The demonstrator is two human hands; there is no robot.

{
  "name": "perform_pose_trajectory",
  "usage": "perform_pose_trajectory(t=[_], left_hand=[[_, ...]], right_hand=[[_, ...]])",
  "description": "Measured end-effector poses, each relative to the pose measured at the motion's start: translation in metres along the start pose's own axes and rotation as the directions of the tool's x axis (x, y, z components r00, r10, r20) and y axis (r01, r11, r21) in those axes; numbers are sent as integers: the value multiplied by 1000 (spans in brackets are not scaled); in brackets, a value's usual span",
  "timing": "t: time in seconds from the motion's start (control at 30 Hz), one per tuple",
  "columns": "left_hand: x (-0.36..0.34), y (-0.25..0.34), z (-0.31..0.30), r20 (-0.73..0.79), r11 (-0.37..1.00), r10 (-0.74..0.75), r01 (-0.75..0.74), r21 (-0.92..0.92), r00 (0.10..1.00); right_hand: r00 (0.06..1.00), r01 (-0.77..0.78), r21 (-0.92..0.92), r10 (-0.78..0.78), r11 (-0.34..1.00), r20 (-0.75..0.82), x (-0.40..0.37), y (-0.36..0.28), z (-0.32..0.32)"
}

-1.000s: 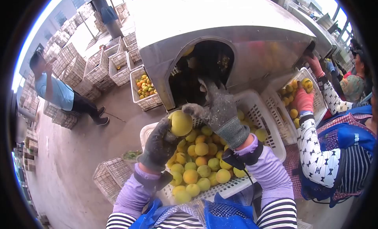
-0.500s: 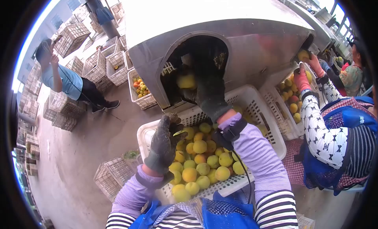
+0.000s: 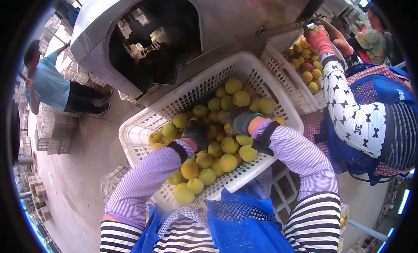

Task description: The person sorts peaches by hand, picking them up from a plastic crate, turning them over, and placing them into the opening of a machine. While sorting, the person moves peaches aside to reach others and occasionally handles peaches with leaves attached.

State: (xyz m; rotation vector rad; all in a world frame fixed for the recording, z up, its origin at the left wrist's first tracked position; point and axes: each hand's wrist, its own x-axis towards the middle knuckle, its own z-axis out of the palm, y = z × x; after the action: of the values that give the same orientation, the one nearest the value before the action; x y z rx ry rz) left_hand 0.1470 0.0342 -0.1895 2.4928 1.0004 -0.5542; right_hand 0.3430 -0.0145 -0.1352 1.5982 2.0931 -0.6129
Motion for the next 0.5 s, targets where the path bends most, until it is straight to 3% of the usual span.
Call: perform_pose_trajectory(t=[0.07,0.17,0.27,0.33,0.4,0.47,0.5], left_hand=[[5,-3,13,6,1000,-26,26,8,1000],[-4,-6,-7,40,999,12,-14,43,999],[-24,-12,-36,112,977,26,-2,-211,993],[1,-32,1,113,953,147,-110,-284,983],[-3,-36,-7,152,859,97,-6,-512,984],[-52,-22,-73,297,537,-84,294,-791,951],[-63,-25,-81,181,551,-100,206,-809,978]], right_hand=[[997,-67,-20,68,998,37,10,-20,22],[993,-114,-224,114,968,-12,37,-38,60],[938,-227,-19,214,974,-272,58,-26,98],[897,-241,275,322,931,-303,52,-23,100],[898,-195,410,331,891,-291,35,-21,83],[923,-171,428,296,887,-247,13,-30,43],[933,-157,439,279,885,-227,2,-37,20]])
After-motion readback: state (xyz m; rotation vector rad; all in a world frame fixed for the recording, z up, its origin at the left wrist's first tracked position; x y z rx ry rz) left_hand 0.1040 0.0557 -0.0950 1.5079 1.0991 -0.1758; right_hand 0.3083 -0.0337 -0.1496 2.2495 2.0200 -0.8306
